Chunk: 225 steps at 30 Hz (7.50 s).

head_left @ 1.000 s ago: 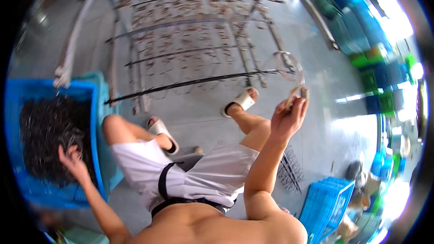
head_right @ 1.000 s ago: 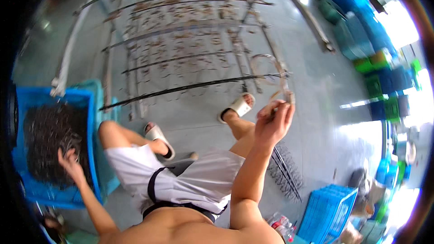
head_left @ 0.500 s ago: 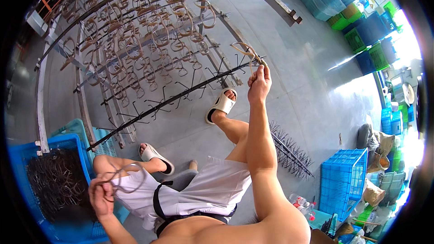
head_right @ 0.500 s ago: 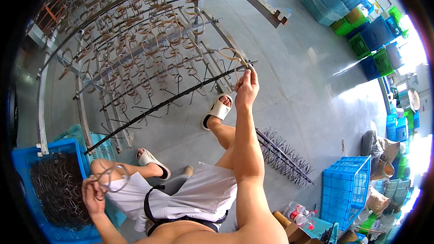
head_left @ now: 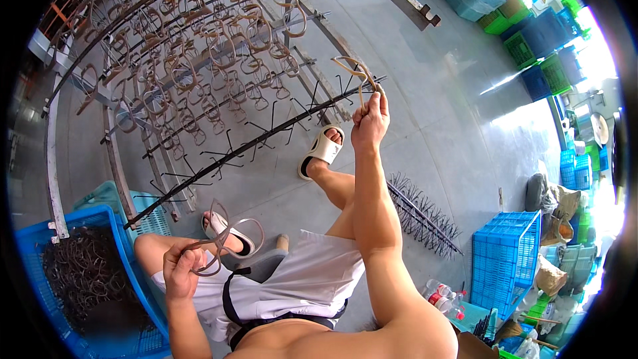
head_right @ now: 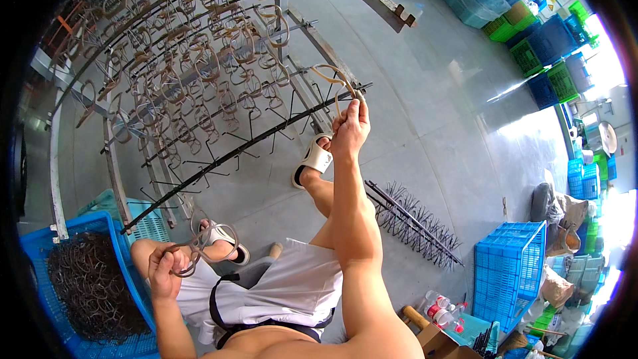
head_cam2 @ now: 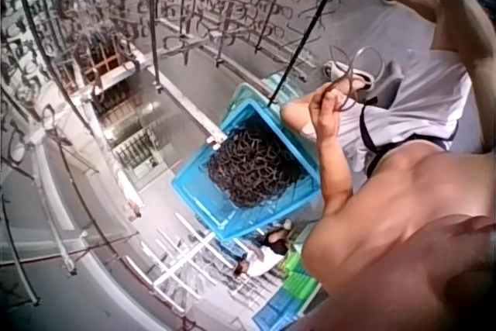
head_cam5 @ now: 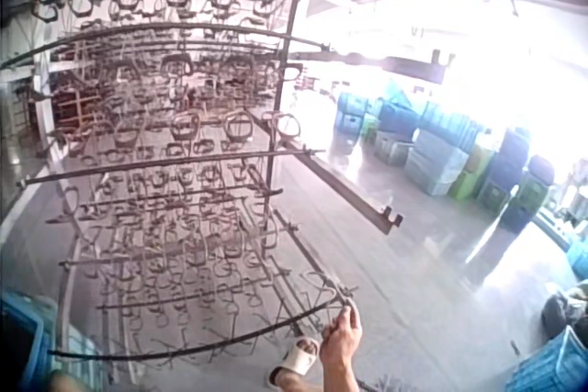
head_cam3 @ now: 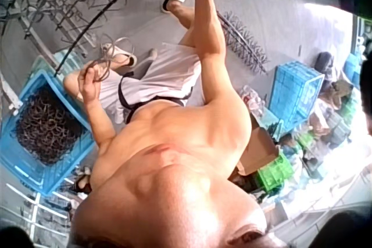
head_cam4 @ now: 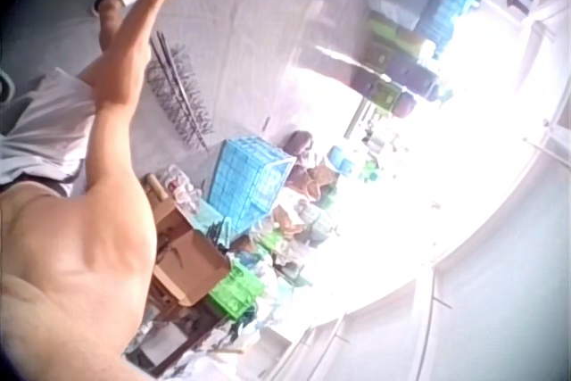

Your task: The person picks up a metal rod with prongs and places it on a rack. Then, they repeatedly pick up metal hooks from a blue basket and attach them one by one to the prongs on the rod. The person continues this process, filling the rod with hooks.

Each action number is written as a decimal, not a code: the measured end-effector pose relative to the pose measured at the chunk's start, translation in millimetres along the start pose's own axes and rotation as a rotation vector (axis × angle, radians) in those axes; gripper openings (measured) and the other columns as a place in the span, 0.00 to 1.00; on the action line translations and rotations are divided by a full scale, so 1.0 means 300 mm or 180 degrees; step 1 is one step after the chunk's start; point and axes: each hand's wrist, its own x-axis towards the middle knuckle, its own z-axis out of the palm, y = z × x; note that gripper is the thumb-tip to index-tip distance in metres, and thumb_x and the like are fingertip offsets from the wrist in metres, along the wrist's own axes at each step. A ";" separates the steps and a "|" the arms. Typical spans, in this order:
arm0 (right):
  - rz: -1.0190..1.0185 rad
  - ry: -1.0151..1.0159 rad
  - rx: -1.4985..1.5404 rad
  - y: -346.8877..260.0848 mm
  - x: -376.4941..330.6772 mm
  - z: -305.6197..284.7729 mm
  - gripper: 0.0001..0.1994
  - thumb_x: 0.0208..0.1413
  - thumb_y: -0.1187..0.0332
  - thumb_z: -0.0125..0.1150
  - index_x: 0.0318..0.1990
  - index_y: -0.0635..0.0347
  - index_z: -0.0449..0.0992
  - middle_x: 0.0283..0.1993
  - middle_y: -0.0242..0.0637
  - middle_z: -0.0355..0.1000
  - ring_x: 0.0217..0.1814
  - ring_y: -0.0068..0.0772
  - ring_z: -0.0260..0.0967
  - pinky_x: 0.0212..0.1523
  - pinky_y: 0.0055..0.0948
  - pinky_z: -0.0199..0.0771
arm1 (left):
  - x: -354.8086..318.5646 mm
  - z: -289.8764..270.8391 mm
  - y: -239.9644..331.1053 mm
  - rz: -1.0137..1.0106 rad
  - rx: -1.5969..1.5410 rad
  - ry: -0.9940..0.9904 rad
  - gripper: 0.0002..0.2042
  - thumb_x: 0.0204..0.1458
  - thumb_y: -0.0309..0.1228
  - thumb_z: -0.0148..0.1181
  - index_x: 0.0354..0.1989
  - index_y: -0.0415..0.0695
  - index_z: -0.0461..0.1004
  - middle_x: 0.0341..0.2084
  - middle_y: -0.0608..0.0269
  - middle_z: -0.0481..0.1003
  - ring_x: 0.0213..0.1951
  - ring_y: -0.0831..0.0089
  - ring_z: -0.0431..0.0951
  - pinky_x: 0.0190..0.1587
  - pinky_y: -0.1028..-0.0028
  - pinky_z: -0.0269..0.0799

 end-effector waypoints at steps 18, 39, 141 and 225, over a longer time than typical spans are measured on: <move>0.0120 -0.0401 -0.0444 0.002 -0.046 0.024 0.10 0.61 0.68 0.47 0.47 0.57 0.68 0.19 0.22 0.54 0.18 0.14 0.47 0.17 0.16 0.50 | 0.032 0.019 -0.060 -0.0161 -0.0020 0.0328 0.11 0.52 0.30 0.55 0.39 0.36 0.74 0.16 0.69 0.65 0.20 0.81 0.60 0.26 0.78 0.56; -0.0124 -0.0467 -0.0944 0.030 -0.067 0.011 0.12 0.62 0.67 0.46 0.51 0.56 0.67 0.18 0.23 0.54 0.17 0.13 0.47 0.17 0.16 0.48 | 0.072 0.079 -0.064 -0.0266 -0.0310 -0.0089 0.11 0.54 0.27 0.52 0.40 0.33 0.74 0.18 0.67 0.67 0.24 0.78 0.64 0.30 0.77 0.59; -0.0024 -0.0211 -0.0470 0.083 -0.271 0.140 0.07 0.60 0.72 0.47 0.42 0.62 0.70 0.20 0.22 0.57 0.18 0.11 0.48 0.17 0.15 0.47 | 0.059 0.124 -0.078 -0.0647 -0.0585 0.0028 0.11 0.49 0.23 0.47 0.41 0.39 0.68 0.21 0.61 0.69 0.21 0.81 0.62 0.22 0.85 0.55; 0.0041 -0.0319 -0.0741 0.196 -0.489 0.241 0.08 0.63 0.67 0.43 0.43 0.58 0.67 0.19 0.24 0.57 0.16 0.12 0.48 0.14 0.14 0.46 | -0.533 -1.196 0.043 -0.0973 0.4843 0.2723 0.03 0.49 0.23 0.53 0.30 0.36 0.69 0.22 0.52 0.73 0.28 0.59 0.74 0.33 0.67 0.67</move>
